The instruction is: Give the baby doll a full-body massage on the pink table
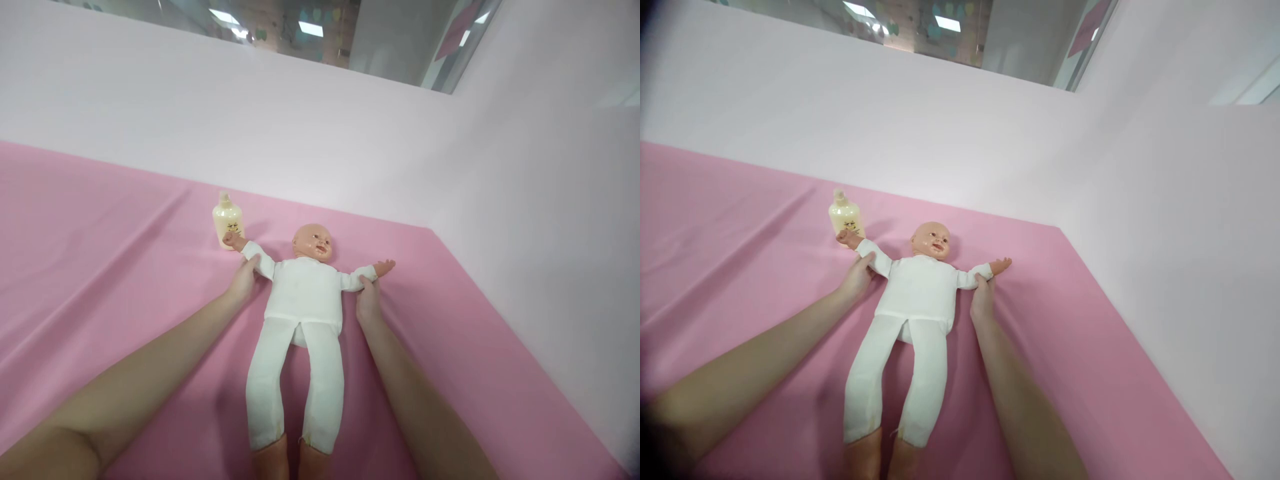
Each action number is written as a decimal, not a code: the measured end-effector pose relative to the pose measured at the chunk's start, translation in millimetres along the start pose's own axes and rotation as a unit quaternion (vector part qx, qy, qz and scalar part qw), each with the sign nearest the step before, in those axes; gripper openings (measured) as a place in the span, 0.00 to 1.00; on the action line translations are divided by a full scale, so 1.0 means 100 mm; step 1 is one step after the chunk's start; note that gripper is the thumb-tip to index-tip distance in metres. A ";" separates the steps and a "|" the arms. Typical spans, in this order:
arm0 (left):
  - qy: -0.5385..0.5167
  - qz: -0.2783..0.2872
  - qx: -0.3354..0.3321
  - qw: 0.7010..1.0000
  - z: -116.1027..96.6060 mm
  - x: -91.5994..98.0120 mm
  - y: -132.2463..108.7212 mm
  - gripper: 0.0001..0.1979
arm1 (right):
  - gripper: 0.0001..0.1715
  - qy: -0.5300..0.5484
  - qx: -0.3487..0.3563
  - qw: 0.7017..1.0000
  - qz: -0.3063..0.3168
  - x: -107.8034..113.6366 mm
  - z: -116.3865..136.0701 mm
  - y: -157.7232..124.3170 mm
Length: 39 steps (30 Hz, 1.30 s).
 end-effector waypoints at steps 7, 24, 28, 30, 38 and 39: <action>0.024 0.011 -0.002 1.000 0.01 0.00 0.00 0.16 | 0.52 -0.016 -0.080 0.996 -0.022 -0.01 0.10 -0.07; 0.082 0.066 -0.087 0.991 -0.21 -0.15 -0.17 0.18 | 0.48 -0.006 0.042 0.999 0.031 -0.17 0.72 -0.15; 0.121 0.085 -0.113 0.982 -0.25 -0.19 -0.21 0.20 | 0.46 -0.015 0.043 0.997 0.065 -0.23 0.78 -0.20; 0.159 0.094 -0.114 0.976 -0.26 -0.22 -0.22 0.20 | 0.45 -0.025 0.019 0.996 0.078 -0.26 0.68 -0.20; 0.259 0.116 -0.199 0.938 -0.45 -0.37 -0.30 0.30 | 0.44 -0.126 -0.060 0.987 0.076 -0.24 0.23 -0.19; 0.266 0.120 -0.202 0.935 -0.45 -0.38 -0.30 0.32 | 0.44 -0.140 -0.058 0.985 0.078 -0.24 0.22 -0.19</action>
Point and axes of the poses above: each hand's wrist, its own y-axis towards the middle knuckle, its own x-axis out of the back of the hand, z = x × y, the point moved 9 cm from there along y, towards the middle knuckle, and after that the axes turned 1 degree about -z, right-handed, at the moved point
